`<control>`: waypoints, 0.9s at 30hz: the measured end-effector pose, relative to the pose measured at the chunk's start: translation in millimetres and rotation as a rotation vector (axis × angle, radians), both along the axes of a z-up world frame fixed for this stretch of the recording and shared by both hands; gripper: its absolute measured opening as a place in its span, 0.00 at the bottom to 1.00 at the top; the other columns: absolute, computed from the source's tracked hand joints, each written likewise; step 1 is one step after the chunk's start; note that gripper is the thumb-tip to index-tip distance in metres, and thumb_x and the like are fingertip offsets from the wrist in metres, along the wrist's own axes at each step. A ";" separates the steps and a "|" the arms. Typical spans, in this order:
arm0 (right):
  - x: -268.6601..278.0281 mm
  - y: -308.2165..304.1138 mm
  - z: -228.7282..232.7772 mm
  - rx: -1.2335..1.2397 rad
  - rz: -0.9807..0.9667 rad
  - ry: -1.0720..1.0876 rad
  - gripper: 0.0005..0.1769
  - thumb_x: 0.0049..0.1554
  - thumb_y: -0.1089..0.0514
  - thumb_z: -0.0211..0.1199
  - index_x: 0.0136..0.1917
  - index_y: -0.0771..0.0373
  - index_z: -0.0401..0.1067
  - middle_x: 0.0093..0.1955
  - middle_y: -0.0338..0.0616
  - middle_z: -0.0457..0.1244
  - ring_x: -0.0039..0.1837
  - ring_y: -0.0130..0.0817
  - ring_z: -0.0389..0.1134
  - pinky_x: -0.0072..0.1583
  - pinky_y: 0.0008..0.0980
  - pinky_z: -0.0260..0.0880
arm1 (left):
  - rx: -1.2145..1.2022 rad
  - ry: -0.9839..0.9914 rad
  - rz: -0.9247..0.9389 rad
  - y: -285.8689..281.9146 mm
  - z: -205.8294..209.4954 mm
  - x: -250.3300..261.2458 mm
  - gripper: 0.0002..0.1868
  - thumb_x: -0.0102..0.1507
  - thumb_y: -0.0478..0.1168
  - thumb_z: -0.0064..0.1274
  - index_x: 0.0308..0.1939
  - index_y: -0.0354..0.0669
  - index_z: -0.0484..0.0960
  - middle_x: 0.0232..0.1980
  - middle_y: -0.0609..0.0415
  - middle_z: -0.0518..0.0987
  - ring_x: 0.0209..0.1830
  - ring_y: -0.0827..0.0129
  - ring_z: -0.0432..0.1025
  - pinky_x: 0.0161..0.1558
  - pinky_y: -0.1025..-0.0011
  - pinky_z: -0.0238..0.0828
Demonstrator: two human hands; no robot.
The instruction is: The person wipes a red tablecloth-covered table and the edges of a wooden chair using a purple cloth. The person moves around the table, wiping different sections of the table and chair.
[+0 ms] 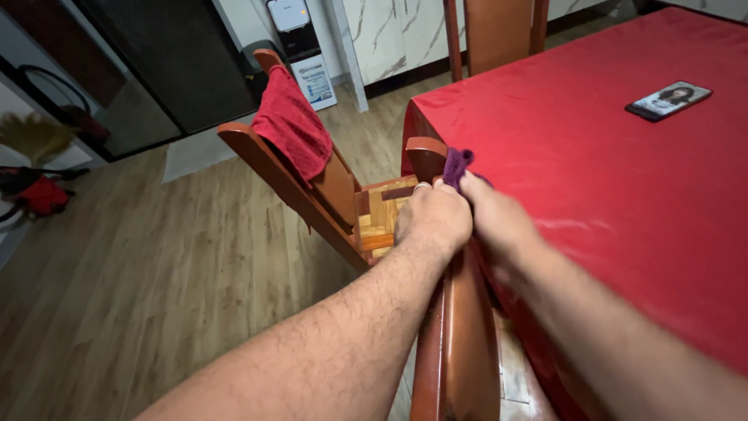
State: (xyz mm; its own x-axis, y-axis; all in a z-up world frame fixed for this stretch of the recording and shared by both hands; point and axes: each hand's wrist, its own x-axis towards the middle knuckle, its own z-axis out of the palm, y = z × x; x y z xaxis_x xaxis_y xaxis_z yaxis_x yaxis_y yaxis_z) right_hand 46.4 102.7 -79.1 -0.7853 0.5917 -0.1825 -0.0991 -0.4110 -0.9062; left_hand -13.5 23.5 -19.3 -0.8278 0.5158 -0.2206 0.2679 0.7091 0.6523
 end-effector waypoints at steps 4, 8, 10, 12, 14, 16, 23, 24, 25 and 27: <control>14.6 -19.3 -30.2 -0.014 -0.014 -0.116 0.26 0.64 0.40 0.48 0.66 0.56 0.69 0.60 0.48 0.68 0.60 0.38 0.69 0.62 0.41 0.70 | 0.026 -0.020 0.025 -0.8 1.2 0.9 0.31 0.71 0.55 0.27 0.69 0.40 0.69 0.71 0.39 0.69 0.72 0.46 0.65 0.71 0.53 0.59; 5.4 1.5 -71.6 -0.176 0.104 -0.419 0.26 0.66 0.44 0.47 0.64 0.64 0.73 0.57 0.51 0.71 0.57 0.41 0.72 0.61 0.44 0.72 | 0.035 -0.027 0.022 -1.8 0.8 1.0 0.31 0.71 0.55 0.26 0.69 0.40 0.68 0.71 0.38 0.70 0.71 0.45 0.65 0.71 0.52 0.59; -4.4 16.6 -82.6 -0.239 0.091 -0.378 0.23 0.66 0.49 0.47 0.62 0.66 0.74 0.55 0.54 0.71 0.55 0.45 0.73 0.59 0.46 0.74 | 0.034 -0.015 0.025 -1.9 1.7 0.6 0.31 0.71 0.55 0.26 0.68 0.39 0.70 0.71 0.37 0.70 0.71 0.45 0.65 0.71 0.52 0.59; -12.7 30.5 -84.1 -0.117 0.042 -0.273 0.18 0.62 0.54 0.53 0.60 0.62 0.76 0.53 0.51 0.72 0.53 0.41 0.73 0.56 0.42 0.75 | 0.036 -0.001 0.030 -0.5 0.2 -0.1 0.31 0.71 0.55 0.27 0.66 0.38 0.73 0.70 0.36 0.71 0.70 0.43 0.66 0.70 0.51 0.60; -19.6 41.9 -72.8 0.063 -0.050 -0.155 0.14 0.60 0.58 0.59 0.57 0.59 0.78 0.51 0.45 0.72 0.50 0.35 0.72 0.52 0.37 0.73 | 0.026 -0.016 0.048 1.1 -1.4 -2.4 0.32 0.72 0.55 0.27 0.65 0.37 0.74 0.70 0.36 0.71 0.70 0.43 0.67 0.70 0.51 0.61; -19.3 55.2 -46.9 0.154 -0.128 -0.136 0.13 0.63 0.57 0.61 0.59 0.59 0.79 0.48 0.46 0.68 0.44 0.38 0.64 0.45 0.39 0.64 | 0.026 -0.009 0.041 1.7 -3.0 -3.8 0.32 0.71 0.56 0.27 0.65 0.37 0.75 0.69 0.36 0.72 0.70 0.44 0.67 0.70 0.51 0.61; 68.7 26.3 30.2 0.961 -0.275 0.003 0.13 0.66 0.55 0.53 0.53 0.63 0.76 0.46 0.38 0.66 0.48 0.26 0.65 0.52 0.30 0.66 | 0.082 -0.027 0.060 -1.2 -5.5 -7.9 0.36 0.70 0.59 0.24 0.67 0.38 0.73 0.70 0.38 0.71 0.71 0.44 0.65 0.71 0.51 0.59; 86.2 8.2 28.8 1.439 -0.302 -0.155 0.14 0.68 0.55 0.50 0.52 0.63 0.74 0.47 0.39 0.64 0.49 0.27 0.65 0.53 0.31 0.66 | 0.089 -0.038 0.063 -0.5 -5.7 -7.8 0.37 0.70 0.60 0.23 0.67 0.38 0.73 0.71 0.38 0.70 0.72 0.45 0.65 0.71 0.51 0.58; 94.8 -16.2 21.9 0.888 -0.191 -0.145 0.18 0.71 0.52 0.49 0.55 0.69 0.73 0.47 0.45 0.63 0.48 0.34 0.64 0.51 0.38 0.65 | 0.086 -0.038 0.078 0.9 -5.5 -7.9 0.38 0.70 0.60 0.22 0.67 0.37 0.73 0.71 0.38 0.71 0.72 0.45 0.65 0.72 0.52 0.58; 90.8 -61.7 8.8 0.558 -0.078 0.059 0.22 0.71 0.51 0.46 0.67 0.70 0.64 0.58 0.51 0.62 0.57 0.39 0.62 0.57 0.42 0.61 | 0.077 -0.036 0.107 1.7 -3.8 -8.5 0.40 0.70 0.62 0.20 0.67 0.36 0.75 0.71 0.37 0.72 0.73 0.45 0.65 0.72 0.52 0.58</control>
